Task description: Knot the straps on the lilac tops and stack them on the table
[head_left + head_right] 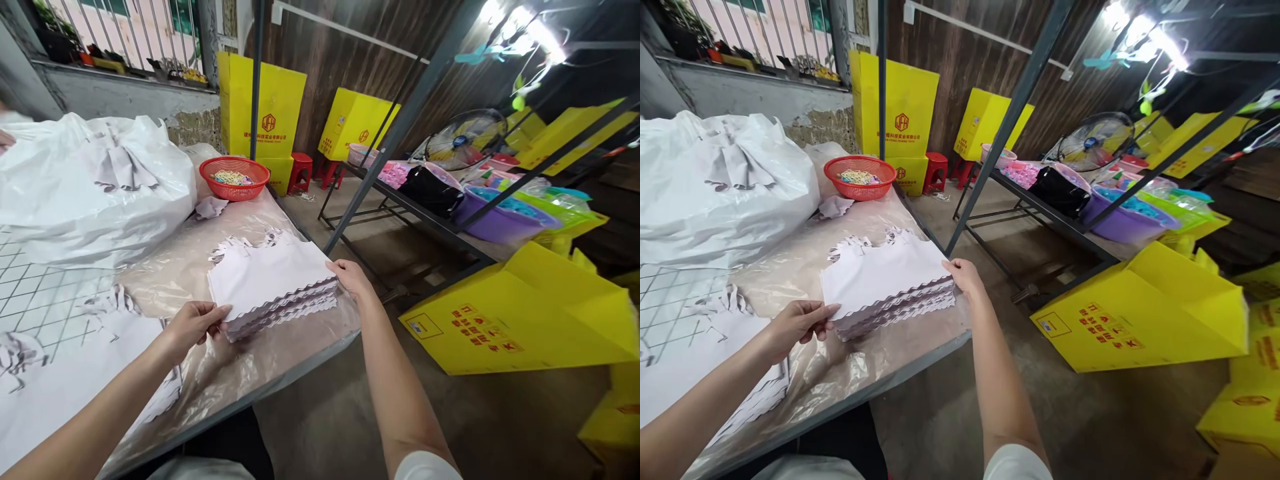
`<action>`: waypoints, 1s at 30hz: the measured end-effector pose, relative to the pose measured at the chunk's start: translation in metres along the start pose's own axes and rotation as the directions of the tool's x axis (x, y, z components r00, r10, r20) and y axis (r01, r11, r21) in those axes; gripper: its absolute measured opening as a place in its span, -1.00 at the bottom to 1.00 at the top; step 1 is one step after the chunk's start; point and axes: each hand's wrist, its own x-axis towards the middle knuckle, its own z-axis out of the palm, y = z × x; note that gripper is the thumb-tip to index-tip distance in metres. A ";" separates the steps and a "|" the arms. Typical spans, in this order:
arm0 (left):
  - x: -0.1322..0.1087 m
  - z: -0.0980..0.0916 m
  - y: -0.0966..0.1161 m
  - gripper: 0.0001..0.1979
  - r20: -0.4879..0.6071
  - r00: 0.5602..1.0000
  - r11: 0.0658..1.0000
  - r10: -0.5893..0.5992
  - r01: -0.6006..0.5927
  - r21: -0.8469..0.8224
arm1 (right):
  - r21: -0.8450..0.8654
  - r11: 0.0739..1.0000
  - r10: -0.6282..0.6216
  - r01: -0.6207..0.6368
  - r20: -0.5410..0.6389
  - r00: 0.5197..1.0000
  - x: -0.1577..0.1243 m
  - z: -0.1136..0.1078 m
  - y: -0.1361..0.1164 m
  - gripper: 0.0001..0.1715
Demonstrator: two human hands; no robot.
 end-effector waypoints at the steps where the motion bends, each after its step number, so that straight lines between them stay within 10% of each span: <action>1: 0.002 -0.001 -0.004 -0.40 -0.006 1.000 1.000 0.001 -0.001 0.011 | -0.032 0.999 -0.011 0.010 -0.017 1.000 -0.001 0.001 0.003 -0.43; 20: 0.016 0.010 -0.035 -0.55 -0.076 0.994 0.997 0.081 -0.081 0.001 | -0.297 0.955 -0.030 -0.006 -0.116 0.993 0.001 0.007 0.008 -0.54; 24: 0.011 0.006 -0.039 -0.78 -0.366 0.846 0.902 0.387 -0.264 0.342 | -0.421 0.907 -0.108 0.004 -0.223 0.969 -0.004 0.004 -0.008 -0.66; 30: -0.017 -0.043 -0.064 -0.84 -0.319 0.609 0.628 0.726 -0.399 0.668 | -0.390 0.780 -0.586 0.490 -0.181 0.790 -0.082 0.077 -0.038 -0.56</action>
